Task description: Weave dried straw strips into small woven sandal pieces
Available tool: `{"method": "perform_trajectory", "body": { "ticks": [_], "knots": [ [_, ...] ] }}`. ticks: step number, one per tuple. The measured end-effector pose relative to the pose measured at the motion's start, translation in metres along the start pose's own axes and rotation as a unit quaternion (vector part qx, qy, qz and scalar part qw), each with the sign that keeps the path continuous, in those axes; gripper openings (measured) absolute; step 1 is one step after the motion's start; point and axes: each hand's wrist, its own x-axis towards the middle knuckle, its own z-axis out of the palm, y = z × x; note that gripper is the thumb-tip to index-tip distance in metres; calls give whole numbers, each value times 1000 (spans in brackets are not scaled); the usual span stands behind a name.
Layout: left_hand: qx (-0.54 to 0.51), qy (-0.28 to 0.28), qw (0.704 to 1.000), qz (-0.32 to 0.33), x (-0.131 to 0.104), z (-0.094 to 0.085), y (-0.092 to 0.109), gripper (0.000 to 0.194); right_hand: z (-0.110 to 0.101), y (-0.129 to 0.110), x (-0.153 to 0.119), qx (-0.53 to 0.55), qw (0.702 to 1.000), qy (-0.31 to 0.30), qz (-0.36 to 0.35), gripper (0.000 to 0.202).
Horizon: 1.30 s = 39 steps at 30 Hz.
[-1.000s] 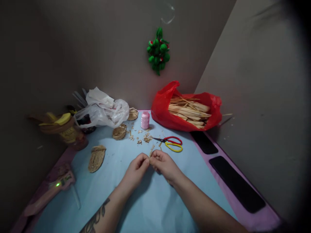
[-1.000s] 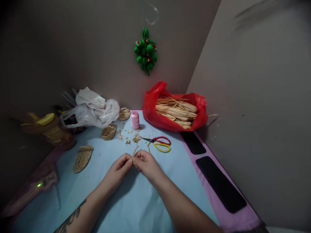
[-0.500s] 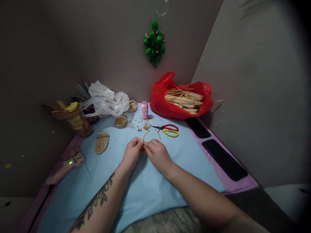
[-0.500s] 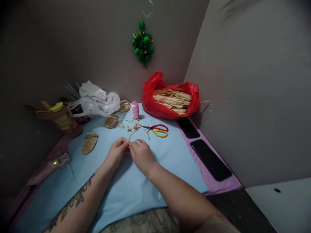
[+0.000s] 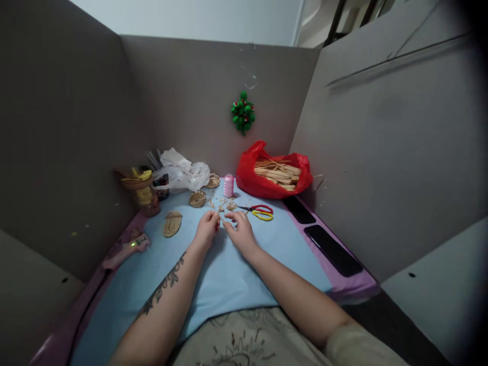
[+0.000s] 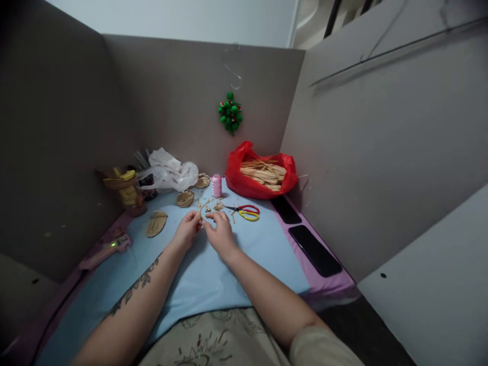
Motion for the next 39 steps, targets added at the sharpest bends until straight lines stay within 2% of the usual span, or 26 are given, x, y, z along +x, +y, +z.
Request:
{"method": "perform_trajectory", "body": {
  "ticks": [3,5,7,13,17,23,27,30,34,37,39],
  "knots": [
    [19,-24,1000,5,1,-2,-2,29,9,3,18,83,991,-46,98,18],
    [44,-30,999,14,0,-4,-3,28,13,7,25,128,980,-75,135,11],
    [85,-27,996,29,0,-6,-4,25,14,12,27,146,975,-78,149,7],
    [175,-23,981,84,0,-5,-2,18,9,26,22,149,975,-88,138,9],
    [165,-34,984,57,-3,-4,1,20,14,31,21,243,950,-115,157,17],
    [223,-36,971,81,-3,-6,4,19,13,32,23,207,962,-82,160,12],
    [180,-76,980,38,-4,-7,10,25,11,33,25,246,949,-81,181,11],
    [142,-82,986,27,-5,-10,17,32,10,32,24,287,929,-114,205,14],
    [113,-93,989,38,-4,-14,22,32,11,32,20,309,911,-195,191,12],
    [95,-105,989,36,-2,-17,19,27,13,33,17,284,910,-235,188,9],
    [92,-80,992,25,0,-17,14,26,14,32,15,248,922,-247,164,10]
  ]
}}
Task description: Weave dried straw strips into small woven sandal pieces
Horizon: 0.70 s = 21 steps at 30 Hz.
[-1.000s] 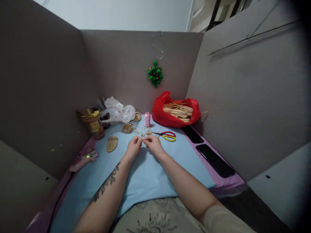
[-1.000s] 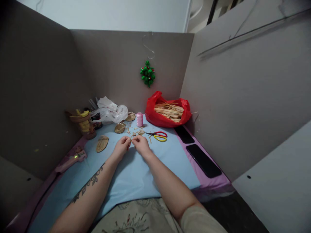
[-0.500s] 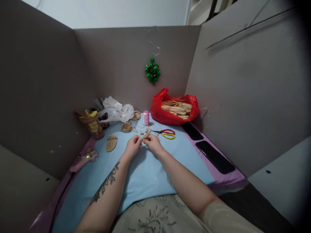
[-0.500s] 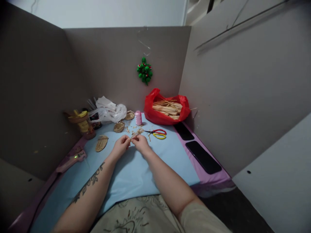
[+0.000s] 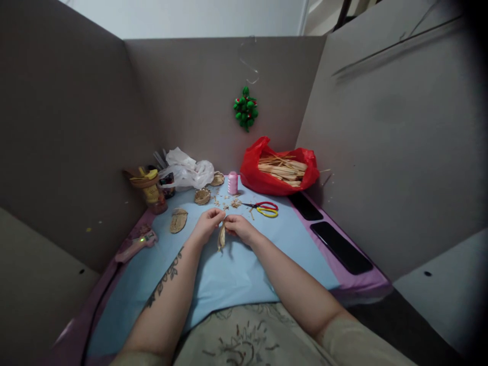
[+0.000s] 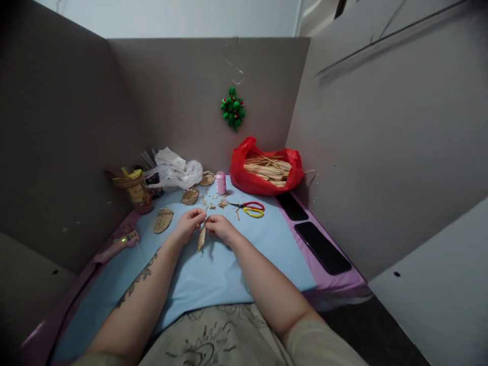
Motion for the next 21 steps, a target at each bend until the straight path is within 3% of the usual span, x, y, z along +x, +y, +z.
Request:
{"method": "perform_trajectory", "body": {
  "ticks": [3,7,10,16,21],
  "knots": [
    [14,81,996,-45,4,1,-10,25,5,-3,-4,-161,983,43,-83,13],
    [21,132,987,-93,7,0,-19,25,12,-6,-8,-354,915,106,-163,11],
    [0,100,993,-61,7,-2,-17,25,10,-5,-7,-319,929,119,-146,12],
    [-10,-61,996,-63,0,-6,-5,30,-1,-6,-1,-161,967,163,-108,14],
    [-38,-81,992,-85,-2,-6,-4,31,-3,-5,0,-134,971,162,-112,15]
  ]
}}
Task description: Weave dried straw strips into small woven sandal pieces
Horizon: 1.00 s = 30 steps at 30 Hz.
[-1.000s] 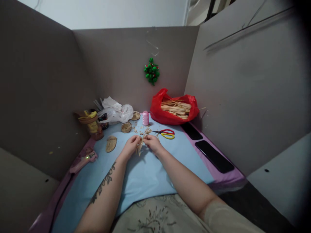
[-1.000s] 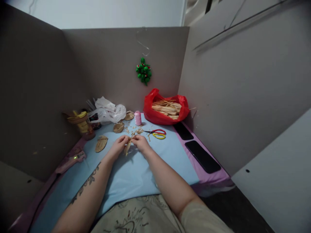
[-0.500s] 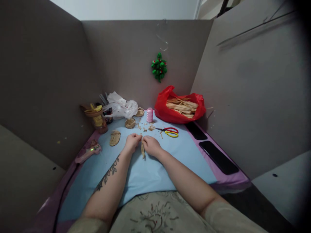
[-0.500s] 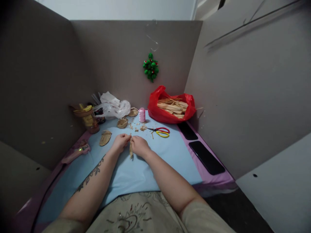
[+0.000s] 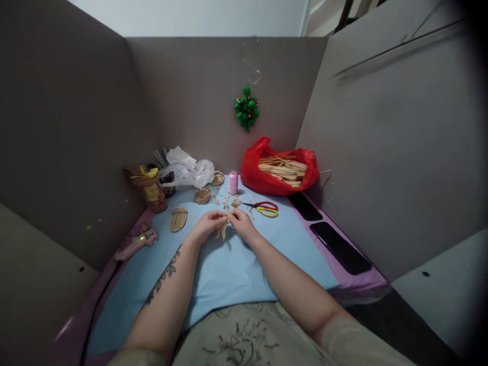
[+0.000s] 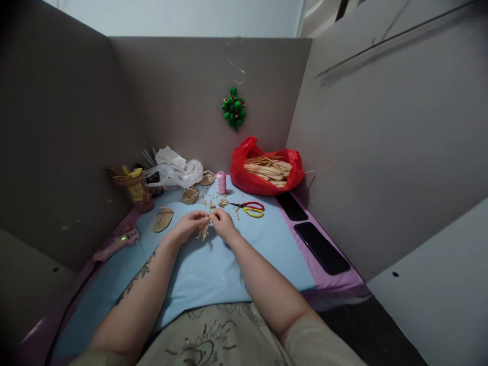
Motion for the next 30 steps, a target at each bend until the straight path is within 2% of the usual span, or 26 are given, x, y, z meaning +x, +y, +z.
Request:
{"method": "perform_trajectory", "body": {
  "ticks": [3,6,9,11,14,17,20,24,30],
  "knots": [
    [11,18,1000,6,1,-2,-1,31,-1,0,-1,-23,1000,-3,-9,14],
    [68,51,996,12,1,-4,-1,30,-2,-3,-3,-119,992,2,-36,12],
    [102,71,992,31,0,-2,0,29,-1,-6,-5,-230,971,29,-59,8],
    [110,77,990,51,0,3,-1,29,1,-5,-5,-243,967,62,-48,9],
    [185,92,973,105,-1,15,-5,24,2,4,-3,-157,982,103,-18,10],
    [310,85,927,195,-3,24,-9,21,0,14,0,-39,992,121,9,11],
    [373,77,890,249,-7,28,-11,24,-1,19,2,23,992,123,7,11],
    [374,48,891,254,-11,30,-9,27,-1,20,3,61,992,111,-4,11],
    [389,25,885,256,-13,33,-9,36,1,22,5,148,982,118,22,7]
  ]
}}
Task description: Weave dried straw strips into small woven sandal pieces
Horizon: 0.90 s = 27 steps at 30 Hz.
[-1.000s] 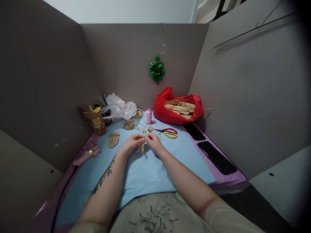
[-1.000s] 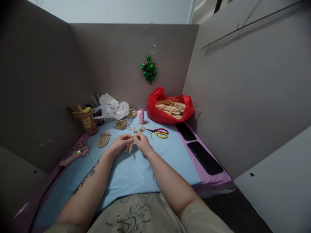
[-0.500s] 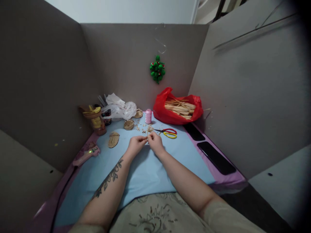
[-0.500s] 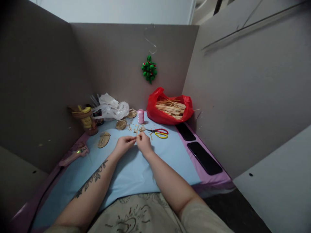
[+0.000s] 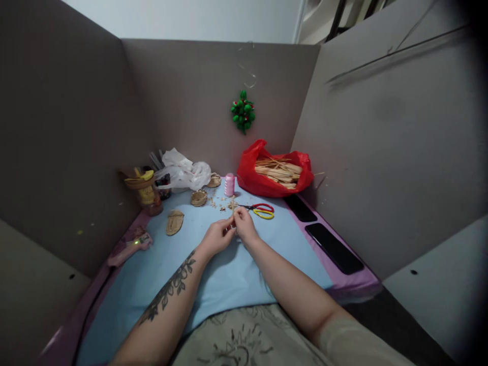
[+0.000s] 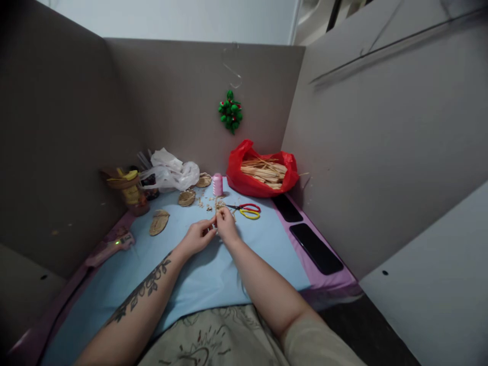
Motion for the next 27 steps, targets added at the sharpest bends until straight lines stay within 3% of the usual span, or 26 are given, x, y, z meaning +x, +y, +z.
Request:
{"method": "perform_trajectory", "body": {
  "ticks": [4,6,10,14,22,27],
  "knots": [
    [32,135,988,-74,3,-3,-6,25,5,-2,0,70,996,-35,46,11],
    [18,173,977,-121,5,-6,-11,23,7,-4,-2,89,990,-72,78,14],
    [-78,109,980,-149,10,-5,-17,19,10,-6,-5,80,984,-116,111,18],
    [-139,95,971,-171,10,-3,-18,16,11,-5,-6,65,982,-127,123,15],
    [-89,85,977,-173,9,-7,-26,16,4,-6,-2,-32,986,-140,89,8],
    [-129,53,973,-183,10,-7,-27,16,1,-8,0,-74,987,-119,77,6]
  ]
}}
